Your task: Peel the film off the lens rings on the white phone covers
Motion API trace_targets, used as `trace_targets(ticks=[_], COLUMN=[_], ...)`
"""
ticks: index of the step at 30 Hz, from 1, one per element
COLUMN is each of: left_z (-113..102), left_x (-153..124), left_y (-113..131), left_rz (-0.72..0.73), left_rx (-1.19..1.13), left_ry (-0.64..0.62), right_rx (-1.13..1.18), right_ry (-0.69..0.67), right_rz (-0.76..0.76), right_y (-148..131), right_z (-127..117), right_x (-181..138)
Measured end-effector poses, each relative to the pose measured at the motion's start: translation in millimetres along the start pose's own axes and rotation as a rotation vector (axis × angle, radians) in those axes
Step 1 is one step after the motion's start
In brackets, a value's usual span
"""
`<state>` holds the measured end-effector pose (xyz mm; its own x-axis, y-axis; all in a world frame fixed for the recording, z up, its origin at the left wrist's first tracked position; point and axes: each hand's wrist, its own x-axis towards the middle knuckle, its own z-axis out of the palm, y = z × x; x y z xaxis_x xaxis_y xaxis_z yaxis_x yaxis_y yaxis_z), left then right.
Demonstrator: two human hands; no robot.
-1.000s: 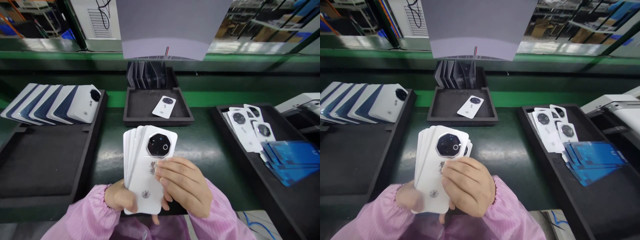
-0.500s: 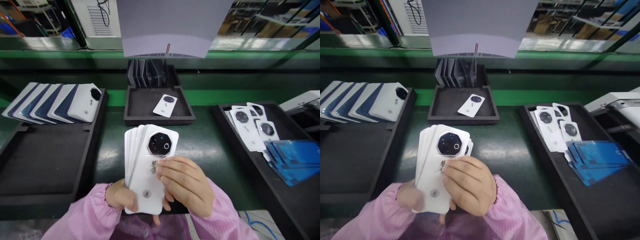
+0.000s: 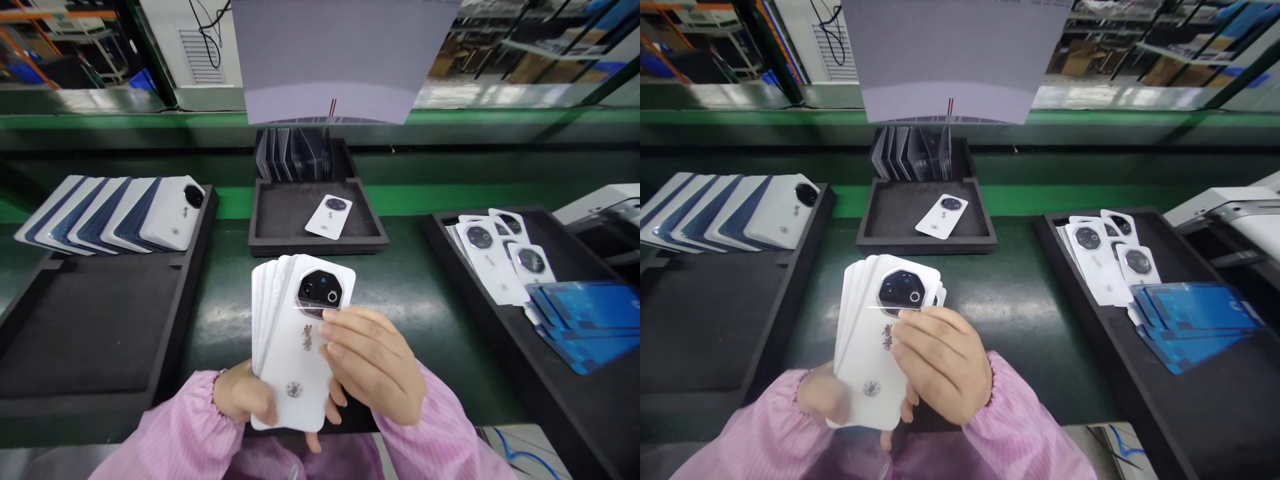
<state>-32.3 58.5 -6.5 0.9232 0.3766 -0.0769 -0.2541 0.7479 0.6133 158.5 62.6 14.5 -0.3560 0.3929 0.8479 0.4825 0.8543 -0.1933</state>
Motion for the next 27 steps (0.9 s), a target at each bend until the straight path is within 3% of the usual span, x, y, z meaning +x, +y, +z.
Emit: trace_targets(ticks=[4,9,13,15,19,21,23,24,27], left_z=[-1.9,-6.1,-2.0,1.2,5.2,6.2,7.5,8.3,10.3], left_x=[-2.9,-7.2,-3.0,-0.3,1.2,-1.0,-4.7,-6.6,-10.7], left_y=[0.2,0.4,2.1,2.6,5.2,9.8,17.0,21.0,30.5], left_rz=[-0.027,-0.184,-0.158,-0.132,-0.021,0.042,0.124,0.176,0.299], left_rx=[-0.063,0.141,0.108,0.088,-0.019,-0.037,-0.027,-0.017,0.007], left_ry=[0.037,0.106,0.116,0.109,0.065,0.060,0.082,0.100,0.140], right_rx=[-0.049,0.259,0.383,0.342,0.418,0.533,0.573,0.562,0.406], right_ry=[-0.034,-0.104,0.001,0.182,0.972,1.171,1.077,0.915,0.137], right_rz=[0.327,0.822,0.889,0.945,0.974,0.945,1.022,1.081,1.107], right_y=[5.1,17.3,25.7,33.5,63.3,79.5,88.6,89.2,76.7], right_z=[3.4,5.7,2.5,-3.4,-29.1,-41.3,-43.8,-40.0,-10.1], right_x=[-3.5,-8.2,-5.9,-6.7,-17.7,-25.0,-30.2,-31.5,-29.7])
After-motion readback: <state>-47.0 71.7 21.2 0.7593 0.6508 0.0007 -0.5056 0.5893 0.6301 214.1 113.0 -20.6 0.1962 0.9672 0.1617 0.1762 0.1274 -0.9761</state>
